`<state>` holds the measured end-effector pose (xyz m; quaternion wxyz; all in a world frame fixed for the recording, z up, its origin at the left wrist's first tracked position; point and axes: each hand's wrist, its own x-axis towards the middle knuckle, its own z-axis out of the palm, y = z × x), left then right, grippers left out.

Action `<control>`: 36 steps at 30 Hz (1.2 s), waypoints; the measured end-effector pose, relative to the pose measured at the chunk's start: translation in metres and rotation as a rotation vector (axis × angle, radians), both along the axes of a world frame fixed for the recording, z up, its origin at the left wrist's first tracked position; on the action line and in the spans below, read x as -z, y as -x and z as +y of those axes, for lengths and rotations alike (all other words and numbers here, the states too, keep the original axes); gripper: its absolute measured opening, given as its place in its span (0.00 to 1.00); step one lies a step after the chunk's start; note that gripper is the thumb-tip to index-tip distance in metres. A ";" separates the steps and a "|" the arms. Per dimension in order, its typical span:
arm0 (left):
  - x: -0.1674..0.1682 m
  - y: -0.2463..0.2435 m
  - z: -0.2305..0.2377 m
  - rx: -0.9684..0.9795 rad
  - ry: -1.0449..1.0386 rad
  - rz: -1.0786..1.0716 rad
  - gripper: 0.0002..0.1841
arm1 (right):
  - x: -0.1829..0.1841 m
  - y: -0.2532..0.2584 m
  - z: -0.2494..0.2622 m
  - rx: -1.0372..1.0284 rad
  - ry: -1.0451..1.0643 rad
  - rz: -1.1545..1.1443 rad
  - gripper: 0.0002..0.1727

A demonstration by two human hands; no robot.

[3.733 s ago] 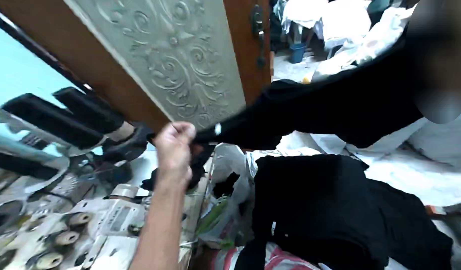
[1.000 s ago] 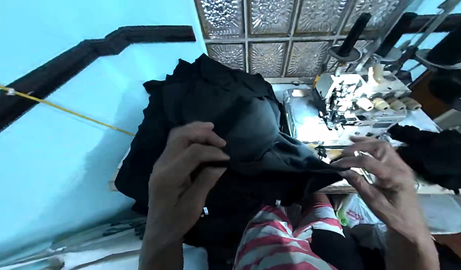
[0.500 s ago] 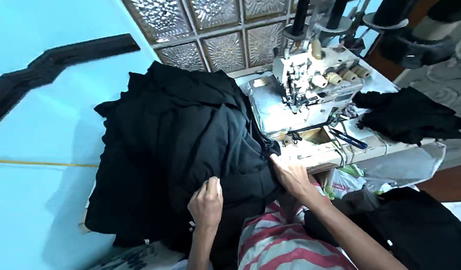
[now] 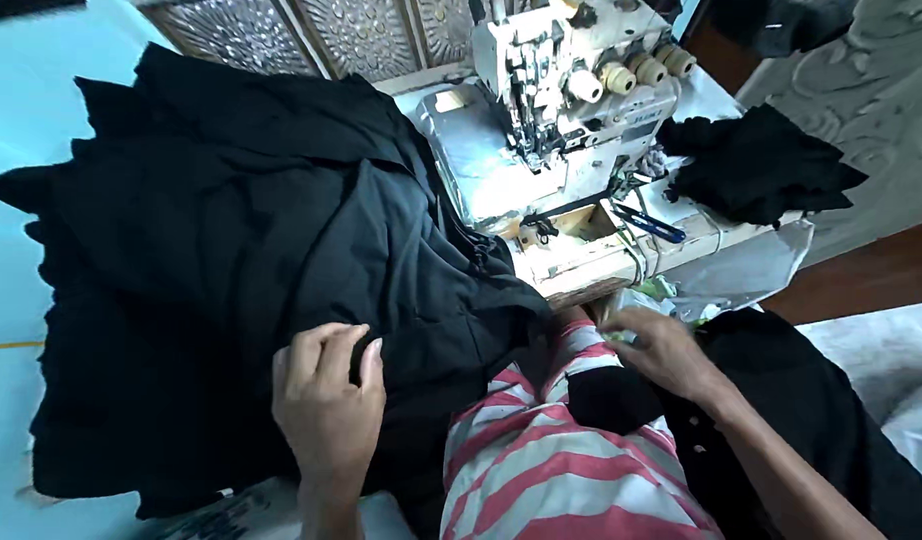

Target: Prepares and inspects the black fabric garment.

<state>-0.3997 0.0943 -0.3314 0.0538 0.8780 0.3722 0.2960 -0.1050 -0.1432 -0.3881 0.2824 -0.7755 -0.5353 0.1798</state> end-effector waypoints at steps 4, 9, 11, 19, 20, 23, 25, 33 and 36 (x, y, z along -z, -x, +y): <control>-0.026 -0.021 -0.022 0.175 -0.067 -0.135 0.14 | 0.042 0.020 -0.012 -0.114 0.431 0.024 0.14; -0.015 -0.042 -0.033 0.357 0.004 -0.081 0.13 | 0.069 0.033 0.006 -0.091 0.592 -0.023 0.20; -0.012 -0.041 -0.035 0.371 0.019 -0.058 0.13 | 0.069 0.031 0.008 -0.126 0.556 -0.015 0.15; -0.008 -0.042 -0.049 0.537 0.188 -0.091 0.13 | 0.079 0.029 -0.031 0.044 -0.077 0.032 0.07; -0.006 -0.047 -0.055 0.614 0.274 -0.128 0.13 | 0.069 0.027 -0.039 0.090 -0.129 0.128 0.06; 0.010 -0.073 -0.074 0.822 0.544 -0.267 0.10 | 0.032 0.021 -0.059 0.066 -0.330 0.414 0.04; 0.028 -0.097 -0.087 0.890 0.736 -0.366 0.08 | 0.003 0.021 -0.067 -0.045 -0.414 0.522 0.04; 0.032 -0.126 -0.121 1.246 1.463 -0.655 0.04 | -0.063 0.045 -0.042 -0.251 -0.668 0.379 0.08; 0.027 -0.121 -0.119 1.259 1.435 -0.727 0.07 | -0.060 0.049 -0.031 -0.181 -0.722 0.372 0.08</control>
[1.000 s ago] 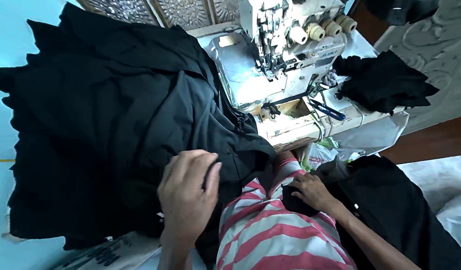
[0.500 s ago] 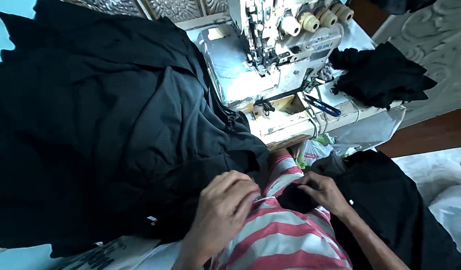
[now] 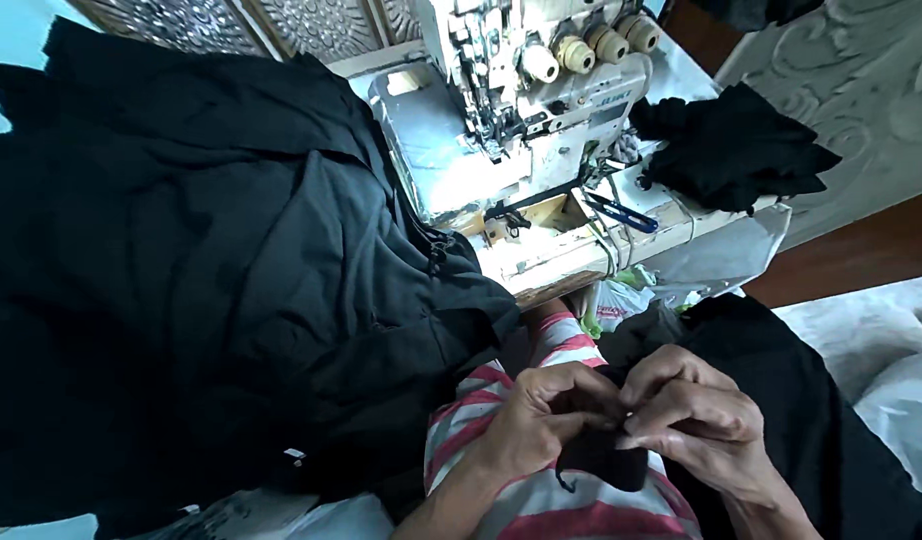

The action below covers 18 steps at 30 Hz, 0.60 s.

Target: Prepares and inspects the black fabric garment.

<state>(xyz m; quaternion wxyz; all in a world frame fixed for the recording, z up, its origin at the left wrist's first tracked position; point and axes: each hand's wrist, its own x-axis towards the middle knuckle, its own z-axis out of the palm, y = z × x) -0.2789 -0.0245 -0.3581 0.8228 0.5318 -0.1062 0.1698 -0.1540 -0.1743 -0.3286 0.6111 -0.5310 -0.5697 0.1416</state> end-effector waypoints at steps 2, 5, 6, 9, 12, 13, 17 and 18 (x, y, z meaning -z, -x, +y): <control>-0.002 0.003 0.001 -0.010 0.003 -0.013 0.10 | 0.004 0.003 0.005 0.018 -0.003 0.072 0.09; -0.001 0.005 0.002 -0.020 -0.021 -0.031 0.10 | 0.013 0.008 0.008 0.032 -0.002 0.195 0.11; -0.001 0.004 0.003 -0.030 -0.046 -0.039 0.09 | 0.016 0.009 0.009 0.031 -0.004 0.235 0.11; 0.000 0.003 0.004 -0.065 -0.117 -0.048 0.09 | 0.023 0.013 0.011 0.016 0.001 0.321 0.11; -0.002 0.007 0.008 -0.142 -0.246 0.000 0.10 | 0.025 0.011 0.011 0.005 0.030 0.301 0.10; -0.003 0.010 0.011 -0.166 -0.302 0.021 0.09 | 0.024 0.008 0.011 -0.024 0.041 0.273 0.11; 0.002 0.026 0.031 -0.147 -0.288 0.070 0.09 | 0.015 -0.002 0.010 -0.341 0.121 0.272 0.10; 0.003 0.032 0.034 -0.151 -0.239 0.102 0.09 | 0.013 -0.001 0.011 -0.403 0.150 0.329 0.09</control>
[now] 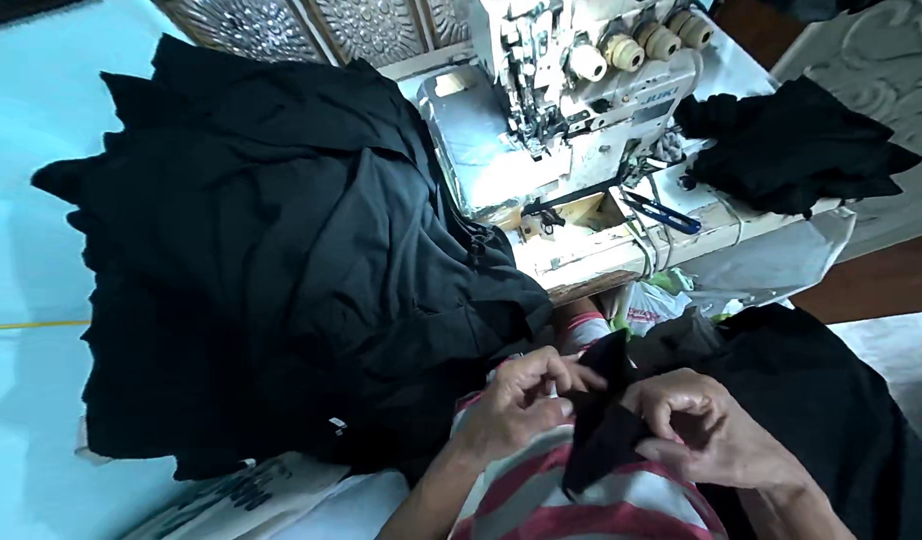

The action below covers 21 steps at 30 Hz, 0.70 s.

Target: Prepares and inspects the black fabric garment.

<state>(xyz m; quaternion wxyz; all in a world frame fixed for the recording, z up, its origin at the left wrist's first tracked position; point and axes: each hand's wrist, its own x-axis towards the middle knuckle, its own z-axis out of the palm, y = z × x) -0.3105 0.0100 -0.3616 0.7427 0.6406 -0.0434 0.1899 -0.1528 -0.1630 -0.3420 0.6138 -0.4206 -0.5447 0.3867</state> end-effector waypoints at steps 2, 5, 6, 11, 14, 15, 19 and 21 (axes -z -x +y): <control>-0.001 0.012 0.004 -0.064 0.093 0.062 0.05 | 0.001 0.003 0.005 -0.040 0.062 0.136 0.07; -0.013 0.026 0.005 -0.191 0.168 0.153 0.11 | 0.004 0.008 0.013 0.074 0.100 0.217 0.11; -0.019 0.029 0.005 -0.224 0.171 0.174 0.11 | 0.003 0.012 0.016 0.149 0.103 0.176 0.12; -0.031 0.045 0.019 -0.205 -0.009 0.129 0.04 | -0.002 0.026 0.024 0.504 0.026 -0.806 0.11; -0.032 0.050 0.025 -0.203 -0.247 0.108 0.11 | 0.013 0.031 0.030 0.603 -0.085 -1.236 0.22; -0.033 0.051 0.025 -0.219 -0.354 0.112 0.15 | 0.019 0.031 0.032 0.623 -0.115 -1.294 0.19; -0.037 0.055 0.014 -0.369 -0.839 0.157 0.28 | 0.029 0.031 0.036 0.650 -0.153 -1.242 0.10; -0.038 0.056 0.009 -0.448 -1.084 0.184 0.30 | 0.027 0.031 0.036 0.623 -0.119 -1.123 0.13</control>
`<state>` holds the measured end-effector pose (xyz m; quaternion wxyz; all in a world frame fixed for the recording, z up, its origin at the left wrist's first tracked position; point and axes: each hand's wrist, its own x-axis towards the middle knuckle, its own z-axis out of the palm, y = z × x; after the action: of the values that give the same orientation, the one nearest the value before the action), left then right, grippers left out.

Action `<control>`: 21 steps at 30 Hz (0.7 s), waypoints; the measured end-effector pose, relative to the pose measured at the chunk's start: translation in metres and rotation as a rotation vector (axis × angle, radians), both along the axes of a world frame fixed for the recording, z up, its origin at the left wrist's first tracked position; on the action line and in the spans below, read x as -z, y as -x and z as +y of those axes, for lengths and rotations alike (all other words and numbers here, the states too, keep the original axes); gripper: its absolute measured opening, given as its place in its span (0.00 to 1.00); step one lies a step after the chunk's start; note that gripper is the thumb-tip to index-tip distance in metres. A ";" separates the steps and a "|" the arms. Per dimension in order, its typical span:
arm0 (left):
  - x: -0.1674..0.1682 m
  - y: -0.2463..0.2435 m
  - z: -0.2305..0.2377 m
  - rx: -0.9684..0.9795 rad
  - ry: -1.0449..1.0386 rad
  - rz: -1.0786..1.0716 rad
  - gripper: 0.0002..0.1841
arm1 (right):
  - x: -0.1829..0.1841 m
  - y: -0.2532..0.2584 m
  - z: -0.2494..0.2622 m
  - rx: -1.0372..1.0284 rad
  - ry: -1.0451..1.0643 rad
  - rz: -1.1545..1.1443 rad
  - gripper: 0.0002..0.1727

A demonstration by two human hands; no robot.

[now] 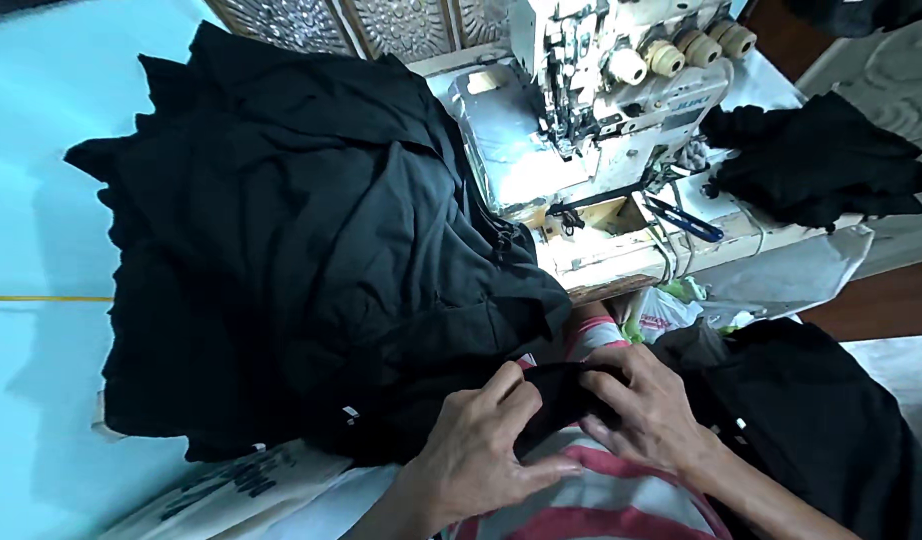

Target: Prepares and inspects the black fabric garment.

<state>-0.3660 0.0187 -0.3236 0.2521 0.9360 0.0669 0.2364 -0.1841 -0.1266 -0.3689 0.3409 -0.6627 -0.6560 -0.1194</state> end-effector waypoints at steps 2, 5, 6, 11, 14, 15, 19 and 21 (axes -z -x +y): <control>0.002 0.001 0.000 -0.042 -0.150 0.042 0.29 | -0.003 0.001 -0.001 -0.041 0.033 0.122 0.17; 0.006 0.003 0.002 -0.062 -0.241 0.077 0.23 | -0.004 0.000 -0.001 -0.070 0.050 0.254 0.21; 0.005 0.003 0.003 -0.063 -0.245 0.093 0.22 | -0.004 0.000 -0.001 -0.079 0.055 0.301 0.22; 0.007 0.008 0.010 -0.013 -0.152 0.176 0.20 | 0.002 0.005 -0.001 -0.034 0.047 -0.035 0.31; 0.009 0.014 0.021 0.073 0.183 0.195 0.15 | 0.012 0.009 -0.003 -0.053 0.025 -0.251 0.10; 0.010 0.015 0.025 0.088 0.265 0.189 0.15 | 0.013 0.009 -0.004 -0.070 0.025 -0.219 0.07; 0.011 0.017 0.027 0.121 0.319 0.149 0.22 | 0.003 0.009 -0.009 -0.201 0.118 0.261 0.12; 0.009 0.017 0.024 0.136 0.252 0.135 0.27 | -0.003 0.006 -0.010 -0.271 0.157 0.508 0.15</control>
<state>-0.3828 0.0424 -0.3323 0.3779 0.9131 0.0491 0.1452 -0.1904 -0.1367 -0.3655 0.4549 -0.6021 -0.6392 0.1479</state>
